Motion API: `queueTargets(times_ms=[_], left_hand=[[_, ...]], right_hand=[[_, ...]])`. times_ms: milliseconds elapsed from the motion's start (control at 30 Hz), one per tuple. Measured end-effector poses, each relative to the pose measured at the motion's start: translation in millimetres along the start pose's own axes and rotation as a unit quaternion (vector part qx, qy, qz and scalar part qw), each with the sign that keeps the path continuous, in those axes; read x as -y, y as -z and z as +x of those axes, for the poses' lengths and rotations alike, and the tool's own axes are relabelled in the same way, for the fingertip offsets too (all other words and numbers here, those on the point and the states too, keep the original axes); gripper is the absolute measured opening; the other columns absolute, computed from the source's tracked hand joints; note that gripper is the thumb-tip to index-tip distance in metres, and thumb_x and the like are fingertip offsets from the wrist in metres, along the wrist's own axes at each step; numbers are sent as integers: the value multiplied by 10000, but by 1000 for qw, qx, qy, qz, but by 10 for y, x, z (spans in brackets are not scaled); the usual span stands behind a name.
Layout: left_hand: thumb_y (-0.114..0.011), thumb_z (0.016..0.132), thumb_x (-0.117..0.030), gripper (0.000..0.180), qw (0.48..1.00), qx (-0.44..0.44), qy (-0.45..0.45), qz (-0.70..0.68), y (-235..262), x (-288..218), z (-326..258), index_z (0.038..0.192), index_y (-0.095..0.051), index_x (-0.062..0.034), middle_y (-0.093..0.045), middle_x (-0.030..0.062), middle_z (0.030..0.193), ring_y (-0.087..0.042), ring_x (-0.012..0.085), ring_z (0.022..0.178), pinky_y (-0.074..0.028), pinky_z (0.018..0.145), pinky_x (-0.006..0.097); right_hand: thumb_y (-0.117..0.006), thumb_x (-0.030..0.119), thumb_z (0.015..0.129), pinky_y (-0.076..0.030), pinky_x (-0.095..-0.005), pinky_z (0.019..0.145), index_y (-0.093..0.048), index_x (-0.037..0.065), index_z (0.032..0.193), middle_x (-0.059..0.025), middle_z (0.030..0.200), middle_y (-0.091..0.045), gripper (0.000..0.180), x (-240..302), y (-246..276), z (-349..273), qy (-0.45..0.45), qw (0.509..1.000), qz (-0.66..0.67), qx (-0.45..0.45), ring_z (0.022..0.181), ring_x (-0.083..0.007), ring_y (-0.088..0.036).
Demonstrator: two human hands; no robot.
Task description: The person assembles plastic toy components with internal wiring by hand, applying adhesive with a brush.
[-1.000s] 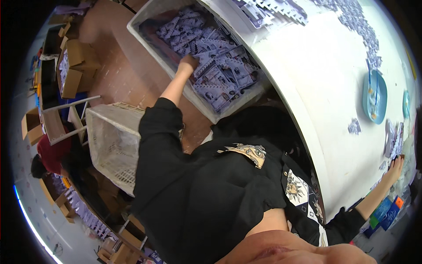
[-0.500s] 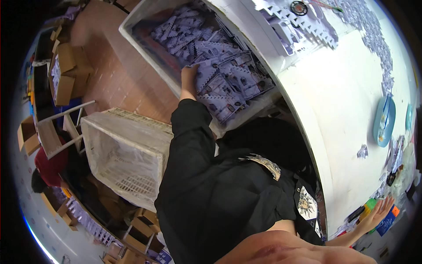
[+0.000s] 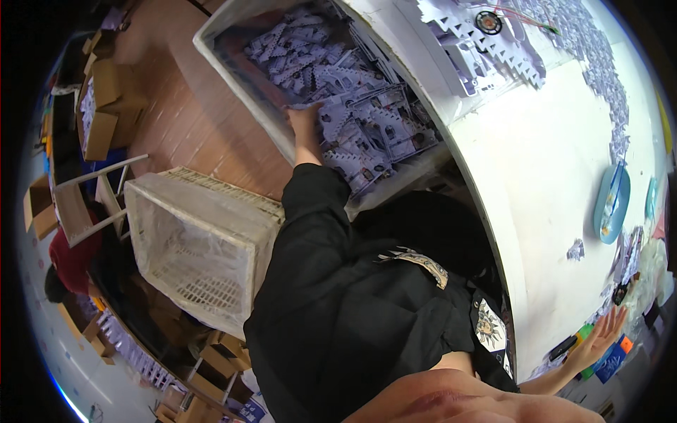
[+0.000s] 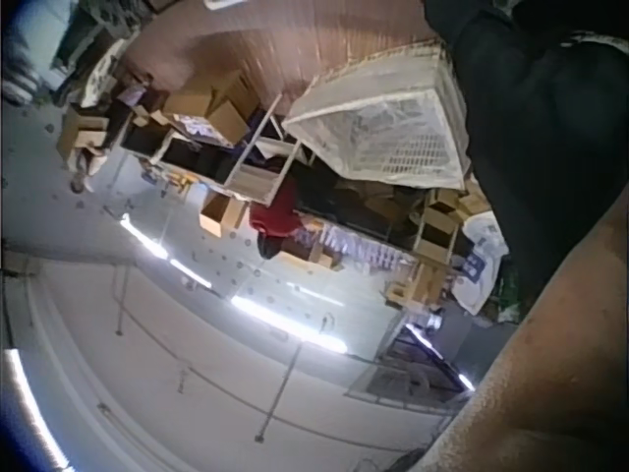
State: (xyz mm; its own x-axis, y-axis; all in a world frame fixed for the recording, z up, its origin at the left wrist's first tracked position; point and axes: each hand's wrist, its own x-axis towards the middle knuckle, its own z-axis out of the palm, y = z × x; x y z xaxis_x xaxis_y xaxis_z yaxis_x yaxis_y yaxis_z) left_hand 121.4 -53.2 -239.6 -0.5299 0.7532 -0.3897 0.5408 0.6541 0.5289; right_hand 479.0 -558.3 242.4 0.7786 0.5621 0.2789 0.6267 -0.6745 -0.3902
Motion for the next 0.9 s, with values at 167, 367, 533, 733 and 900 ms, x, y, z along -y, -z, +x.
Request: queueTargets(times_ms=[167, 367, 533, 733, 900], left_hand=[[-860, 605, -217, 1094, 976, 66, -38, -203, -3, 442, 432, 1439, -189, 6, -438, 239, 1348, -465, 310, 1226, -457, 931, 399], [-783, 665, -147, 885, 951, 19, -150, -268, 93, 381, 156, 1380, -311, 73, -491, 216, 1308, -487, 296, 1206, -440, 948, 369], [-724, 680, -186, 905, 921, 65, -168, -344, 119, 578, 424, 1400, -251, 93, -479, 260, 1332, -468, 351, 1253, -345, 1061, 362], [-726, 691, -239, 891, 960, -19, -140, -243, 414, 119, 12, 1407, -262, 21, -478, 293, 1319, -461, 411, 1250, -358, 1053, 398], [-764, 698, -98, 804, 953, -73, -182, -233, 551, 156, 449, 1353, -322, 51, -477, 241, 1298, -496, 346, 1192, -382, 1024, 365]], right_hand=[[-469, 159, 990, -373, -385, 1055, -339, 9, 1432, -150, 1425, -432, 485, -89, 16, 17, 4, 999, 36, -3, 1260, -284, -477], [-471, 121, 985, -374, -363, 1049, -330, 13, 1438, -145, 1421, -438, 486, -95, 0, -51, 12, 997, 74, -3, 1246, -262, -487], [-480, 148, 982, -388, -378, 1030, -329, 40, 1448, -146, 1425, -436, 502, -203, -82, -80, 9, 996, 86, -10, 1220, -268, -505], [-476, 128, 981, -401, -355, 998, -353, 52, 1439, -152, 1407, -449, 481, -238, -2, -260, -2, 994, 104, -31, 1184, -245, -524], [-478, 73, 968, -404, -328, 988, -353, 48, 1438, -151, 1392, -458, 487, -236, -71, -289, 4, 990, 134, -36, 1145, -217, -538]])
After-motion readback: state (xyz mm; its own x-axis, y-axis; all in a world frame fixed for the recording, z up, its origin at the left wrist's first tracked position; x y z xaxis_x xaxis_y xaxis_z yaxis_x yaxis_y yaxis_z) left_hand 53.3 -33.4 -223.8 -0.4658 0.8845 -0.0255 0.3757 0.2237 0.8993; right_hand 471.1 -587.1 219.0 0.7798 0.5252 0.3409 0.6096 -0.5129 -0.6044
